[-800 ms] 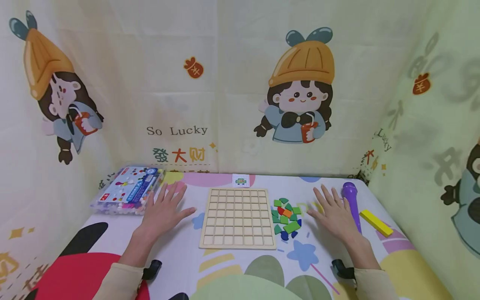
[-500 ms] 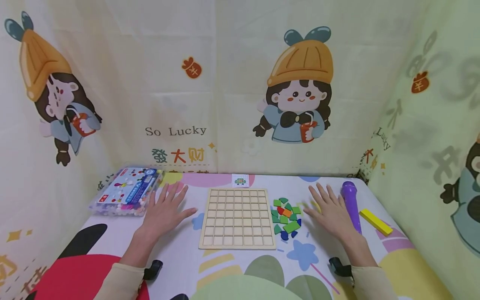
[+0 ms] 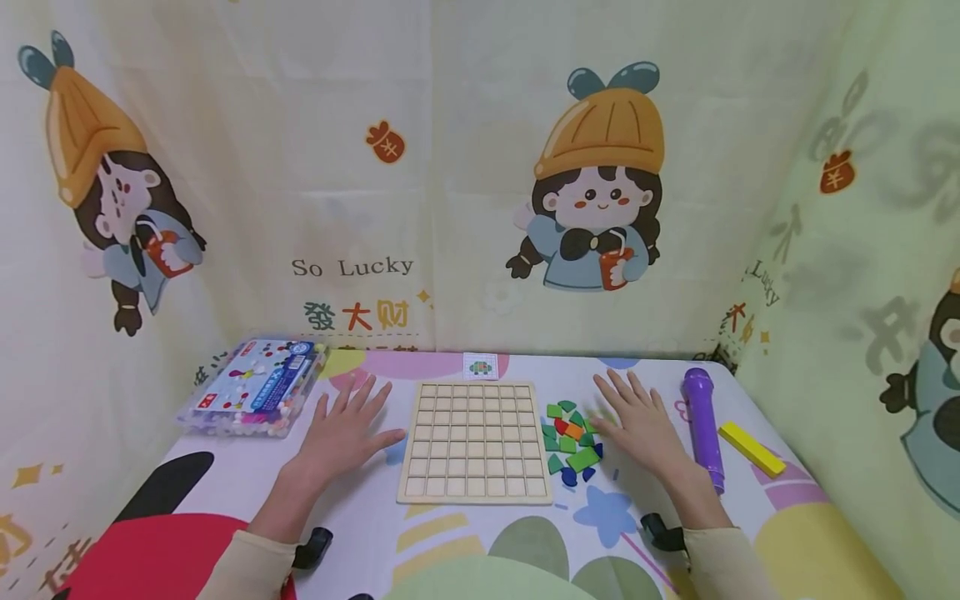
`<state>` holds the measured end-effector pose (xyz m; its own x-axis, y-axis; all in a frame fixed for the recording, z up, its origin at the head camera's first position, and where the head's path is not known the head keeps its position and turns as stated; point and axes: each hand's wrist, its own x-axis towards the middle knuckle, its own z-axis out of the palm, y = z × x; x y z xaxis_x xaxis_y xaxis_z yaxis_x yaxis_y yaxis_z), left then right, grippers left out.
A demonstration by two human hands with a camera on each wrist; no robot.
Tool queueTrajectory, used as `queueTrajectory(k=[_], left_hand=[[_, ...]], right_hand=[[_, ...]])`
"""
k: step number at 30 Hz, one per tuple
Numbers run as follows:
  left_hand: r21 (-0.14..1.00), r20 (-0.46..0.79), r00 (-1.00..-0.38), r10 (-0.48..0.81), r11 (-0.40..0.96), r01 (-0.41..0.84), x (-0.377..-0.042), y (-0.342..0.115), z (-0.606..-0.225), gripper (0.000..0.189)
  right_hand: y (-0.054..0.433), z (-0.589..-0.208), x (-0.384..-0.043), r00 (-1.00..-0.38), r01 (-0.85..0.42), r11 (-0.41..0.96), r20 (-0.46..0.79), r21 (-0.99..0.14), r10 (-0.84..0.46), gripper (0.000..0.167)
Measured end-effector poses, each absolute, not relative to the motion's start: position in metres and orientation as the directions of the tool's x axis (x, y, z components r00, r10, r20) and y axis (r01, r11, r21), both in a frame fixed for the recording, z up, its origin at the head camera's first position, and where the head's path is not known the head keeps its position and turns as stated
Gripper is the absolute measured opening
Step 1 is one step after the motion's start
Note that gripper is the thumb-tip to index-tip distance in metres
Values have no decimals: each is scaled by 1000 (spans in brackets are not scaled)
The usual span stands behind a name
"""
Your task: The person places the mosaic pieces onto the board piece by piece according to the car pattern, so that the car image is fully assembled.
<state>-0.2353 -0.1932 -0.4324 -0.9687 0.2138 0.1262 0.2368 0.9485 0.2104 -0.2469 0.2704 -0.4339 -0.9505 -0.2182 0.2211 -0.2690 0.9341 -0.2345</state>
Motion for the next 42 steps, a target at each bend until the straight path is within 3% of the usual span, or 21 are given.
queueTrajectory(k=[15, 28, 42], left_hand=[[235, 90, -962, 257, 934, 271, -237, -179, -438, 86], [332, -101, -940, 326, 902, 277, -230, -166, -438, 94], [359, -183, -917, 355, 892, 274, -226, -163, -435, 106]], right_hand=[[249, -444, -259, -959, -270, 934, 147, -233, -241, 65], [238, -445, -259, -957, -286, 934, 100, -212, -271, 44], [236, -445, -261, -956, -294, 929, 92, -223, -280, 37]])
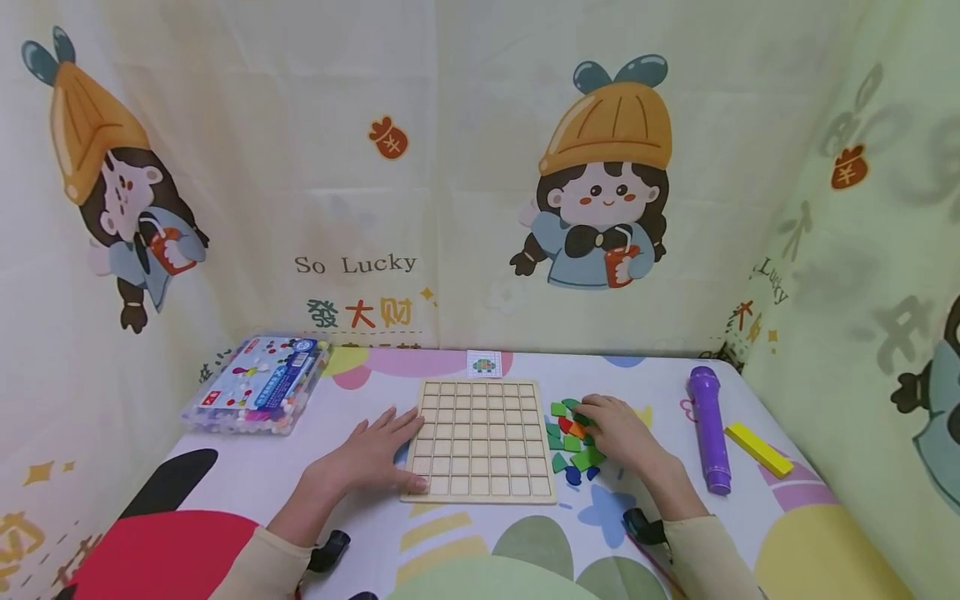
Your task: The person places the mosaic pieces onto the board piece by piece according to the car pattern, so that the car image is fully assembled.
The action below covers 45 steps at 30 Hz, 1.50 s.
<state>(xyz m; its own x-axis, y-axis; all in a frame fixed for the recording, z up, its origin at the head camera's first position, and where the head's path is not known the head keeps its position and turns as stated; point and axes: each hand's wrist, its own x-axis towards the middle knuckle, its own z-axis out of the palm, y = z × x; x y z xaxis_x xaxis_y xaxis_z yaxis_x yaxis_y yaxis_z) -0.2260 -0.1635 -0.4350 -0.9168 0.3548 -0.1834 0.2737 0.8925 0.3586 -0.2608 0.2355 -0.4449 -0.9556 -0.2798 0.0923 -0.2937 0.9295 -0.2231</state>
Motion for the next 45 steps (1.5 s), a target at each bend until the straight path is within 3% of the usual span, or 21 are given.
queueTrajectory(k=[16, 29, 38, 45], left_hand=[[363, -199, -901, 386, 883, 299, -228, -167, -437, 114], [367, -199, -897, 394, 879, 304, -228, -167, -436, 116], [369, -186, -895, 405, 873, 318, -228, -168, -438, 116], [375, -193, -896, 401, 874, 310, -228, -167, -437, 115]], right_hand=[[229, -444, -273, -950, -311, 902, 110, -301, -291, 23], [225, -444, -281, -953, -302, 907, 124, -294, -277, 19], [224, -441, -282, -978, -208, 942, 84, -264, -192, 18], [223, -442, -283, -989, -148, 922, 39, -357, -144, 21]])
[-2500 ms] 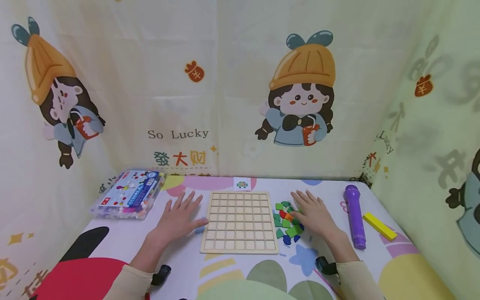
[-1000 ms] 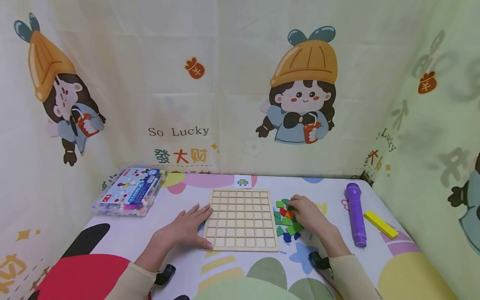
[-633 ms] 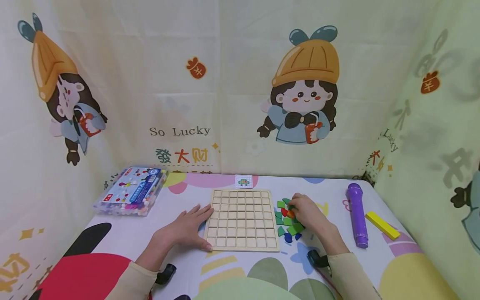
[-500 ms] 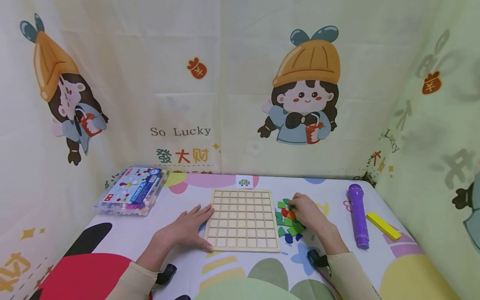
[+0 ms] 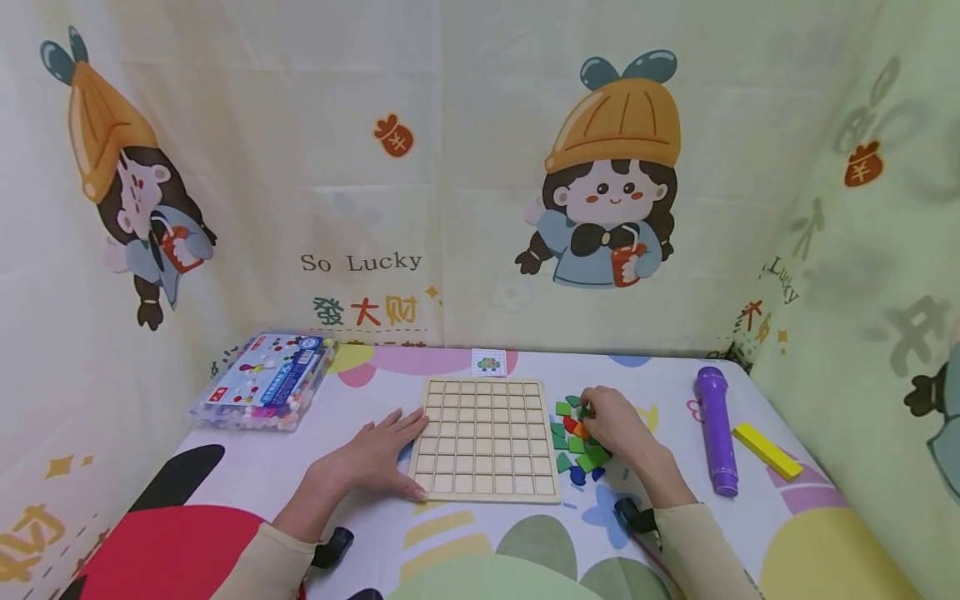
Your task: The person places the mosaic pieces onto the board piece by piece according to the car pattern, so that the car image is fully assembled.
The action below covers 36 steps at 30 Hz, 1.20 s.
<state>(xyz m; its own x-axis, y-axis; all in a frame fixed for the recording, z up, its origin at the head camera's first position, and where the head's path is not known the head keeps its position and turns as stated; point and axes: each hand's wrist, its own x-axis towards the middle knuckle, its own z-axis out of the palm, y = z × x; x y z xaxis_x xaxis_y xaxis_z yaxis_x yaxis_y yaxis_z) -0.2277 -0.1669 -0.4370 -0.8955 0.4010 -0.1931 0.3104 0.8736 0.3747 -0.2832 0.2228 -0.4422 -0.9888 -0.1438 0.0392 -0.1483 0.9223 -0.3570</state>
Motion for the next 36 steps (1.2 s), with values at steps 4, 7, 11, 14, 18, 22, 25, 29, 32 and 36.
queueTrajectory(k=[4, 7, 11, 14, 18, 22, 25, 29, 32, 36], left_hand=[[371, -190, -897, 399, 875, 310, -227, -169, -437, 116], [366, -192, -897, 398, 877, 311, -228, -170, -437, 116], [363, -198, -898, 394, 880, 306, -227, -171, -437, 116], [365, -198, -899, 390, 881, 301, -227, -172, -436, 115], [374, -195, -899, 393, 877, 302, -227, -173, -437, 115], [371, -193, -895, 402, 875, 312, -228, -173, -440, 115], [370, -193, -894, 405, 874, 316, -229, -172, -442, 115], [373, -199, -892, 405, 873, 314, -230, -171, -441, 116], [371, -204, -894, 400, 876, 308, -229, -170, -440, 116], [382, -206, -896, 393, 875, 297, -228, -168, -439, 115]], right_hand=[[221, -443, -285, -987, -158, 900, 43, -406, -154, 20], [220, -442, -284, -983, -185, 888, 67, -421, -173, 19], [215, -442, -283, -969, -246, 865, 144, -436, -203, 20], [207, -442, -284, -954, -295, 840, 193, -456, -231, 22], [191, -440, -285, -931, -363, 796, 218, -485, -292, 23], [174, -436, -285, -909, -416, 758, 229, -503, -348, 21], [164, -434, -284, -908, -418, 738, 214, -530, -361, 18], [151, -433, -284, -911, -406, 715, 190, -569, -366, 18], [142, -433, -285, -909, -406, 702, 184, -585, -373, 19], [133, -430, -286, -901, -421, 679, 194, -601, -387, 20]])
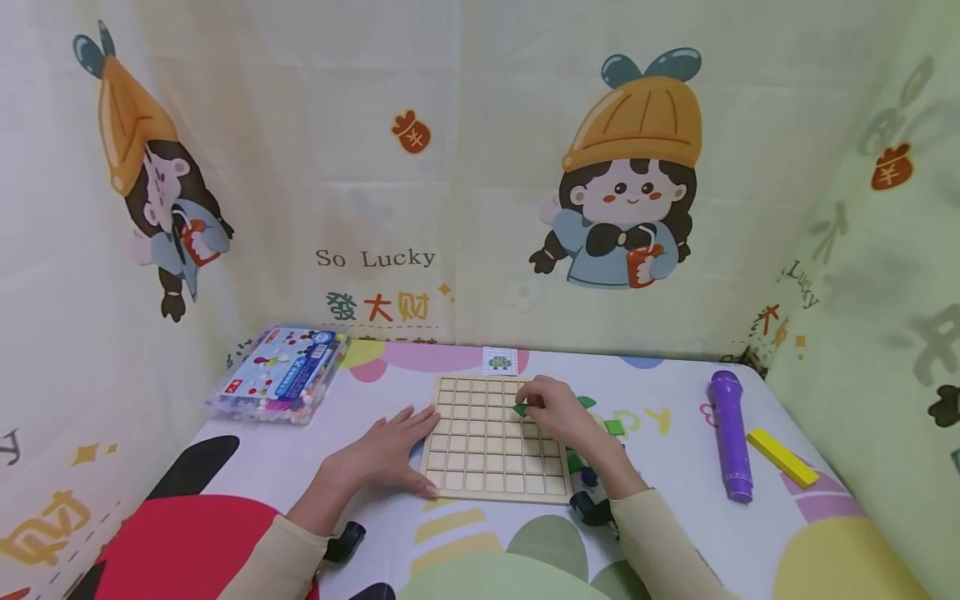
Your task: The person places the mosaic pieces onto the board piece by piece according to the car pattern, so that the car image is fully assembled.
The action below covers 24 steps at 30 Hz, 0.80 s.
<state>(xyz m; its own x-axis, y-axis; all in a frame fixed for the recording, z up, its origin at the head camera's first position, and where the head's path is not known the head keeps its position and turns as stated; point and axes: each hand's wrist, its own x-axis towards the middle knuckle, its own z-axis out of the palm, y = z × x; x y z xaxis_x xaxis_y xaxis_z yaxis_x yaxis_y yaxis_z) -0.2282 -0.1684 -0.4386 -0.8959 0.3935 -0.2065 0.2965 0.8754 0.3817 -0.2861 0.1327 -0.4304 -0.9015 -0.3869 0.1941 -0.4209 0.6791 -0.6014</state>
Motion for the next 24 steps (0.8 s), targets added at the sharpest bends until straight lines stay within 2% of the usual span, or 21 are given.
queueTrajectory(k=[12, 24], left_hand=[[377, -218, -896, 388, 880, 290, -229, -167, -439, 115], [366, -212, -898, 386, 883, 293, -229, -168, -439, 114]], right_hand=[[99, -429, -295, -842, -520, 617, 233, -591, -486, 21], [71, -436, -303, -828, -540, 638, 212, -550, -519, 26]])
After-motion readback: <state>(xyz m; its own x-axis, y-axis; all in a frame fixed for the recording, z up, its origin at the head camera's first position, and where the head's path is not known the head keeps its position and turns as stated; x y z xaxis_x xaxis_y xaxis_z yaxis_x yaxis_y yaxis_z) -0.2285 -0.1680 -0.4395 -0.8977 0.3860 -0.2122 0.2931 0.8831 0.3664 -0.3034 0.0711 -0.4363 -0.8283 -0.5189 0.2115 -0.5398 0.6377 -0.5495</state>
